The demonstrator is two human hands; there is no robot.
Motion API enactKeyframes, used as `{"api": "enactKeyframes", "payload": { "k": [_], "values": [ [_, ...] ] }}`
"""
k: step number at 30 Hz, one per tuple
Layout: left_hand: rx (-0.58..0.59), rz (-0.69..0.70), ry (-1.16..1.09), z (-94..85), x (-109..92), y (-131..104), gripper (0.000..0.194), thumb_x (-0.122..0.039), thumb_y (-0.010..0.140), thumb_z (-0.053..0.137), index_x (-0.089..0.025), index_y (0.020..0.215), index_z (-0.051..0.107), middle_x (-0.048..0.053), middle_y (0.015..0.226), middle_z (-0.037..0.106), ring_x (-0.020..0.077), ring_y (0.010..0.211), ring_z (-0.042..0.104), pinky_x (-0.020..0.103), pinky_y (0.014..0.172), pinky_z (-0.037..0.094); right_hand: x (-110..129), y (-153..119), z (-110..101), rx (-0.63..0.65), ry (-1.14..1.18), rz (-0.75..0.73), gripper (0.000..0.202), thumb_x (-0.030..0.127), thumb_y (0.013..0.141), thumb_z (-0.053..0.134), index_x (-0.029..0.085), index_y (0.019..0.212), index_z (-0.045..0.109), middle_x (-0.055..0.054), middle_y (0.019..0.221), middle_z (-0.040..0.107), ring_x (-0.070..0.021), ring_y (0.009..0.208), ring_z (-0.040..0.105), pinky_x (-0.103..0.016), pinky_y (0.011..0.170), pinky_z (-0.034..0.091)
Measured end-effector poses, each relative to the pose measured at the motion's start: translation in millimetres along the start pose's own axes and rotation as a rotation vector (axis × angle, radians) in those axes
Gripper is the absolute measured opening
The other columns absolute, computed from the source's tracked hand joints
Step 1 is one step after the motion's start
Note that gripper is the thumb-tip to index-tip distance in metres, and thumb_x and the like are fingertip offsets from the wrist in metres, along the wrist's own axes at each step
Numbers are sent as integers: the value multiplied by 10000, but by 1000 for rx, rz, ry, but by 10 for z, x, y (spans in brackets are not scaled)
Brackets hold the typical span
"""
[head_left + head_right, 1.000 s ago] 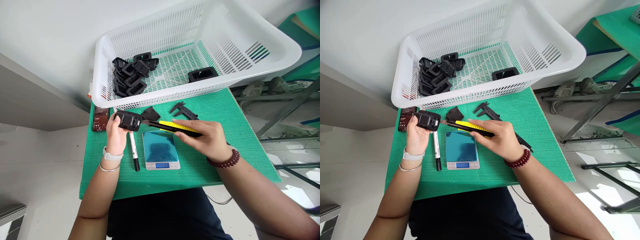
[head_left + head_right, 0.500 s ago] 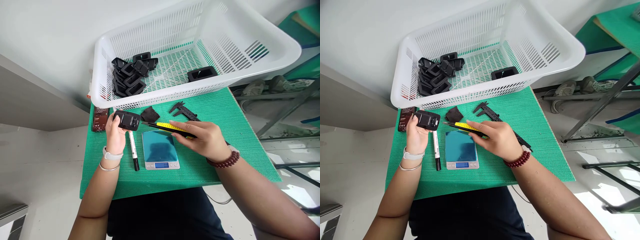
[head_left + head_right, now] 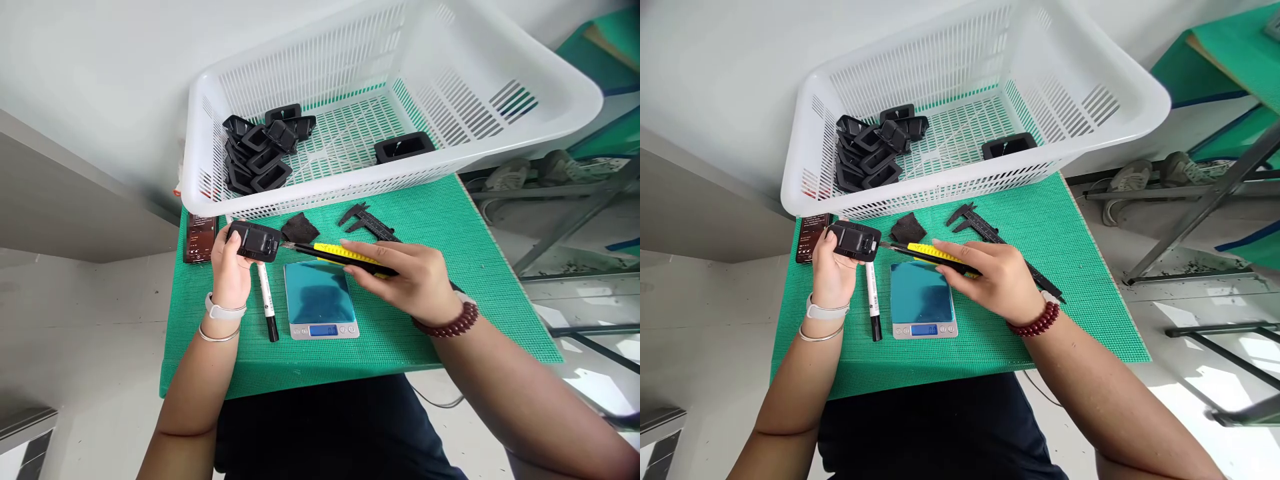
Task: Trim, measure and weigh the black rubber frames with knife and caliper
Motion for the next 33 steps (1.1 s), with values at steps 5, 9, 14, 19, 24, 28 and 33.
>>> {"api": "enactKeyframes", "payload": {
  "k": [5,9,14,19,24,28,33],
  "values": [
    [3,-2,2,0,-1,0,311,-458,774,709,-204,950,677,25,835,653,144,682,650,209,462,495,-24,-8,28,23,9,14,300,253,910,665,206,1206,663,-11,775,745,-107,579,662,-221,508,527],
    [6,11,-4,-2,-9,4,292,-460,784,697,-202,919,668,19,817,647,134,656,639,218,482,503,-34,-13,42,47,-4,20,289,259,910,660,210,1194,673,-7,757,744,-111,561,656,-231,498,523],
    [6,6,-26,-1,-9,3,280,-442,784,702,-201,923,673,19,818,638,134,663,638,216,477,509,-28,-5,-11,-15,52,46,289,241,882,697,201,1168,685,-58,969,781,-142,732,737,-222,624,599],
    [22,-2,-24,18,-11,-9,281,-444,786,700,-202,928,678,15,802,632,128,653,633,201,463,494,-18,-1,2,-7,64,39,302,228,873,708,192,1171,685,-52,940,782,-124,693,725,-204,629,600],
    [24,0,-31,17,-3,-5,284,-444,785,699,-197,922,672,18,818,641,127,656,635,204,472,498,-23,0,17,5,67,40,308,229,873,706,204,1180,685,-41,939,782,-119,692,723,-199,631,603],
    [5,0,-31,2,2,3,272,-456,792,684,-202,888,658,19,823,653,135,658,640,230,501,521,-29,-2,4,2,68,54,313,236,877,701,213,1189,687,-44,944,783,-130,687,727,-216,624,610],
    [4,-10,-2,1,4,0,292,-465,783,689,-203,907,656,26,826,667,144,686,655,222,513,508,-39,-8,4,12,55,73,322,271,889,687,243,1210,686,-39,935,784,-144,676,728,-237,610,613]
  ]
}}
Point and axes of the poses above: each hand's wrist, its own y-axis towards the middle knuckle, its own z-axis out of the palm, x = y × z, the point moved 7 cm from there along y, towards the middle knuckle
